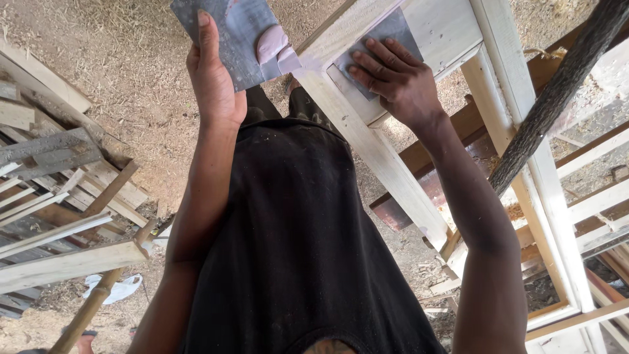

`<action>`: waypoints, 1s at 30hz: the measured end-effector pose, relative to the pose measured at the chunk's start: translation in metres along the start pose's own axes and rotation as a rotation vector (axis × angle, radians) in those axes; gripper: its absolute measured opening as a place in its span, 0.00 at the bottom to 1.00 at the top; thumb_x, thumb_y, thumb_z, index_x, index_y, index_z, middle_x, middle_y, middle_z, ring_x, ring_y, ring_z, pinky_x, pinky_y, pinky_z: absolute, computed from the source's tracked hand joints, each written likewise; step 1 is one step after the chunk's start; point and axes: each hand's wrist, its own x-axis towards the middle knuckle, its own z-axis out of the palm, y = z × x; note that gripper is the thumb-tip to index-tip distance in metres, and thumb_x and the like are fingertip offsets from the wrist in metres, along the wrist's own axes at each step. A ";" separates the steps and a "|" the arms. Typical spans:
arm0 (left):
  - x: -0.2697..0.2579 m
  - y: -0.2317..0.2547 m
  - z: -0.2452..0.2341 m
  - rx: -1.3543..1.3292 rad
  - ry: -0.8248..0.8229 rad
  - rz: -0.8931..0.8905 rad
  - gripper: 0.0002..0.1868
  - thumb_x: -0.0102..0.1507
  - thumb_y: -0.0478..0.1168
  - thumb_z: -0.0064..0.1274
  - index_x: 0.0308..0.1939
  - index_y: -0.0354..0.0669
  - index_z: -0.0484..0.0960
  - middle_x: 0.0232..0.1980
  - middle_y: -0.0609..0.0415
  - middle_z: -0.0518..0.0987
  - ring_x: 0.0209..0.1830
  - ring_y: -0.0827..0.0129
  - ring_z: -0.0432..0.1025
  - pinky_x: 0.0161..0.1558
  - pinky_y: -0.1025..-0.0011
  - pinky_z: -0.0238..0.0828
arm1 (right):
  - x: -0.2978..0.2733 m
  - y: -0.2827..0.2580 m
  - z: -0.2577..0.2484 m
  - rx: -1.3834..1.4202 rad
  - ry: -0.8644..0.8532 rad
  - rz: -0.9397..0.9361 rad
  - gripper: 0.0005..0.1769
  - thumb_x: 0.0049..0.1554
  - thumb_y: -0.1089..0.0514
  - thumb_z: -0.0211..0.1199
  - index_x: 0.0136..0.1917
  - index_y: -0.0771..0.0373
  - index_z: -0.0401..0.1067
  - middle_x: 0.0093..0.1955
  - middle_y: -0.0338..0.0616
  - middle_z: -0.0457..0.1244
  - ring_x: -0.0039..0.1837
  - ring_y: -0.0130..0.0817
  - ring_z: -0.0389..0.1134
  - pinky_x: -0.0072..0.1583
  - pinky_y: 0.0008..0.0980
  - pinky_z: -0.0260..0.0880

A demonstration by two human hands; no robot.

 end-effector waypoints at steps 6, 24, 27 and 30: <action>-0.005 -0.004 0.010 -0.003 -0.031 -0.016 0.36 0.66 0.63 0.54 0.61 0.33 0.75 0.60 0.50 0.78 0.64 0.67 0.75 0.70 0.59 0.74 | 0.001 -0.005 0.004 -0.019 -0.016 0.034 0.24 0.63 0.67 0.65 0.64 0.38 0.78 0.72 0.25 0.67 0.79 0.26 0.61 0.82 0.32 0.57; -0.012 0.011 -0.016 -0.096 -0.097 0.007 0.33 0.67 0.61 0.56 0.60 0.36 0.73 0.56 0.53 0.78 0.61 0.66 0.76 0.67 0.59 0.77 | -0.017 -0.016 -0.042 0.154 0.198 0.213 0.08 0.69 0.64 0.67 0.53 0.51 0.82 0.56 0.36 0.73 0.64 0.36 0.75 0.68 0.41 0.77; -0.015 0.003 -0.015 -0.052 -0.086 -0.014 0.31 0.67 0.63 0.55 0.55 0.37 0.77 0.52 0.55 0.79 0.59 0.69 0.77 0.64 0.63 0.78 | -0.006 -0.026 -0.037 0.088 0.212 0.201 0.11 0.66 0.66 0.66 0.51 0.49 0.83 0.56 0.36 0.74 0.63 0.35 0.75 0.65 0.41 0.77; -0.022 -0.004 -0.012 -0.115 -0.145 0.011 0.31 0.67 0.63 0.55 0.54 0.36 0.78 0.51 0.56 0.80 0.56 0.73 0.76 0.62 0.66 0.76 | 0.001 -0.030 -0.038 0.142 0.208 0.198 0.17 0.66 0.70 0.61 0.54 0.50 0.83 0.58 0.36 0.73 0.65 0.36 0.74 0.67 0.41 0.77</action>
